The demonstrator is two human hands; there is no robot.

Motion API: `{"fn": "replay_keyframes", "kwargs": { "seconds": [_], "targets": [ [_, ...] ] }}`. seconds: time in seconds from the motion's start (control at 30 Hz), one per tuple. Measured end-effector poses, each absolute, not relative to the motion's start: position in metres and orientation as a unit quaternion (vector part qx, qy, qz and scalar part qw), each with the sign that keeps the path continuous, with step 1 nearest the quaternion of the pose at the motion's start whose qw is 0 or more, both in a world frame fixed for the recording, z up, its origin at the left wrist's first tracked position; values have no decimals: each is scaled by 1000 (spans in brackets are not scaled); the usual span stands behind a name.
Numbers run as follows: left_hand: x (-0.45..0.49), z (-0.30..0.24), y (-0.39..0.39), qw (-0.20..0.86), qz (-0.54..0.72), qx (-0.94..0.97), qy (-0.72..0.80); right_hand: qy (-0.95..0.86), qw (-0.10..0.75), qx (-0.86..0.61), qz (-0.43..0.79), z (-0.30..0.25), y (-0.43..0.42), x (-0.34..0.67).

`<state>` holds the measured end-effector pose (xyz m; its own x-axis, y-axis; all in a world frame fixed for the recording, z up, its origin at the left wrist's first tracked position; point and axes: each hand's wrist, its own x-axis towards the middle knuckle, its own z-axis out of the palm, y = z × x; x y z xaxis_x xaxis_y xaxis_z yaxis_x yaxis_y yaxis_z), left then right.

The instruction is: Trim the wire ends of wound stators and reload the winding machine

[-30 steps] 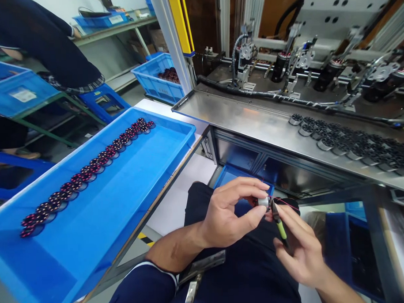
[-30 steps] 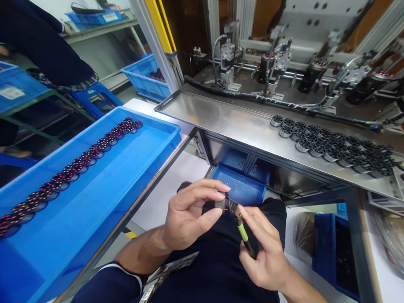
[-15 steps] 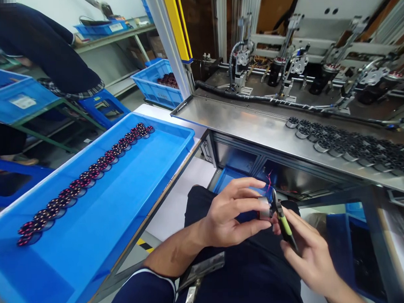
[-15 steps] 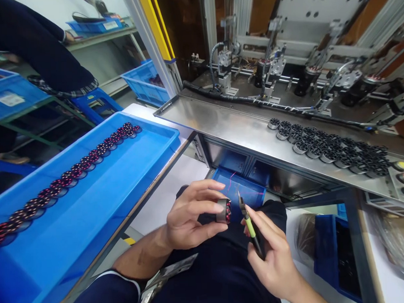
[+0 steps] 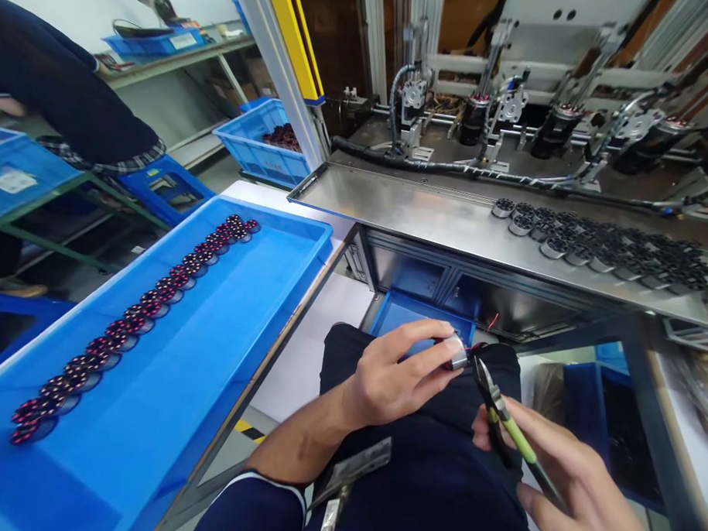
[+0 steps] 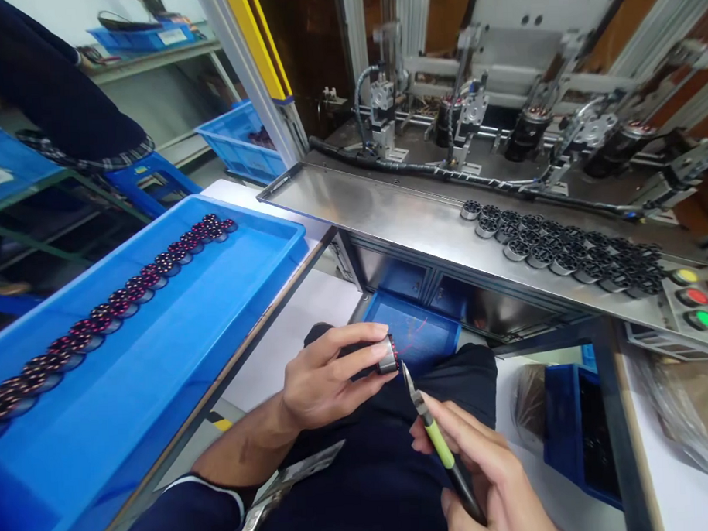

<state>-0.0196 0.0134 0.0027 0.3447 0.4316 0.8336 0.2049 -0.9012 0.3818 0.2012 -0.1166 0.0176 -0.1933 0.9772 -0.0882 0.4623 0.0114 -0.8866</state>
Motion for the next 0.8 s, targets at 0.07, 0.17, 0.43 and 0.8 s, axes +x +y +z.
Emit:
{"fn": "replay_keyframes", "kwargs": {
  "seconds": [0.07, 0.17, 0.43, 0.8],
  "targets": [
    [-19, 3, 13, 114, 547, 809, 185, -644, 302, -555, 431, 20, -114, 199],
    [-18, 4, 13, 135, 572, 794, 157, -646, 308, -548, 434, 22, -112, 197],
    [-19, 2, 15, 158, 586, 783, 135, -637, 339, -534, 441, 22, -111, 195],
    [-20, 0, 15, 179, 591, 774, 139, -627, 373, -511, 454, 24, -106, 186]
  ]
}}
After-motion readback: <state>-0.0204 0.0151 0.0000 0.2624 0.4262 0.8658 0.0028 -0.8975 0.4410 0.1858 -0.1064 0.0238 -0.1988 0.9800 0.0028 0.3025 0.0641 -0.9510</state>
